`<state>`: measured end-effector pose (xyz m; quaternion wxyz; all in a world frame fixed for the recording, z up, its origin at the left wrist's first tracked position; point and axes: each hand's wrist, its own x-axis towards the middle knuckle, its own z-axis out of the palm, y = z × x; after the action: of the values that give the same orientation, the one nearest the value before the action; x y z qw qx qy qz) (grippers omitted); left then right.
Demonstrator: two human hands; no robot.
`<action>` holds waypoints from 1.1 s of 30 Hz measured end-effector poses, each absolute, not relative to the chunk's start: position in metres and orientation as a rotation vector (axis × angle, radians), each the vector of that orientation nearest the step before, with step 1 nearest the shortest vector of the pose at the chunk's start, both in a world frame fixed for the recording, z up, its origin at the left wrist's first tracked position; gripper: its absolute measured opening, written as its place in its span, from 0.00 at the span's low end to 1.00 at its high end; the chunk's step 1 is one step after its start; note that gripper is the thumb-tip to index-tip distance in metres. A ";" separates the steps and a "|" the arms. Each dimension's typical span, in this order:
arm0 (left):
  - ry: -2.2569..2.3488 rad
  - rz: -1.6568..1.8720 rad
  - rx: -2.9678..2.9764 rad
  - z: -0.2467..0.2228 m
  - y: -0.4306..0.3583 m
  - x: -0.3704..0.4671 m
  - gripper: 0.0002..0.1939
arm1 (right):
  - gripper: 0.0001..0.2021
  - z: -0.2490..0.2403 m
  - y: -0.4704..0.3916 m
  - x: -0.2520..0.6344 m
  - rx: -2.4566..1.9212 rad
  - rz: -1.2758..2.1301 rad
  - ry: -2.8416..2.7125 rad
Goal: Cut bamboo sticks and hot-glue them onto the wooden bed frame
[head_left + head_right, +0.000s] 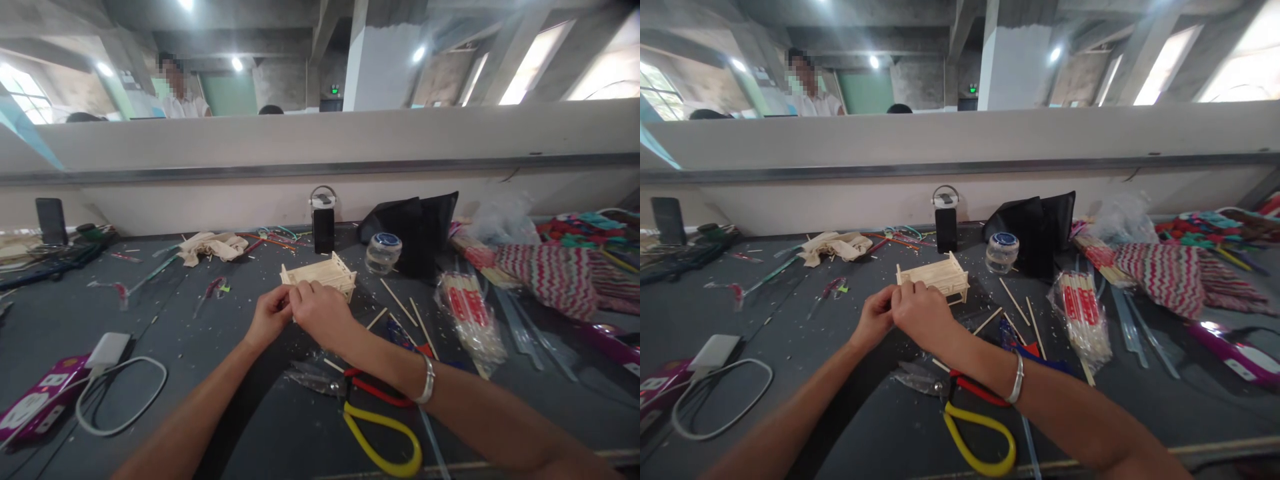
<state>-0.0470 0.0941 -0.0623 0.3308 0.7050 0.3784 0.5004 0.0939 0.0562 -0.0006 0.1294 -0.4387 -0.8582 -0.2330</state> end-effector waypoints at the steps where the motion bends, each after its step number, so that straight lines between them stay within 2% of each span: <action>1: 0.984 1.311 1.842 -0.063 0.094 -0.047 0.05 | 0.07 0.000 0.057 0.094 -1.230 -0.707 -2.515; 13: 1.012 1.309 1.843 -0.060 0.093 -0.047 0.06 | 0.13 0.014 0.062 0.097 -1.000 -0.832 -2.691; 20: 1.039 1.312 1.854 -0.063 0.094 -0.046 0.07 | 0.12 0.011 0.072 0.103 -0.987 -0.852 -2.647; 24: 1.079 1.282 1.903 -0.063 0.093 -0.047 0.07 | 0.07 0.016 0.074 0.112 -1.148 -0.642 -2.471; 28: 1.107 1.278 1.921 -0.062 0.092 -0.047 0.10 | 0.05 0.020 0.067 0.130 -1.253 -0.216 -2.236; 31: 1.123 1.272 1.922 -0.061 0.091 -0.046 0.11 | 0.05 0.013 0.060 0.145 -1.129 0.068 -2.375; 33: 1.142 1.261 1.930 -0.060 0.090 -0.045 0.11 | 0.08 0.004 0.057 0.149 -1.069 0.116 -2.483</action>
<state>-0.0449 0.0903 -0.0597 0.2805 0.7201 0.4261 0.4704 0.1495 0.0575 0.0044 0.2163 -0.3856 -0.8960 0.0418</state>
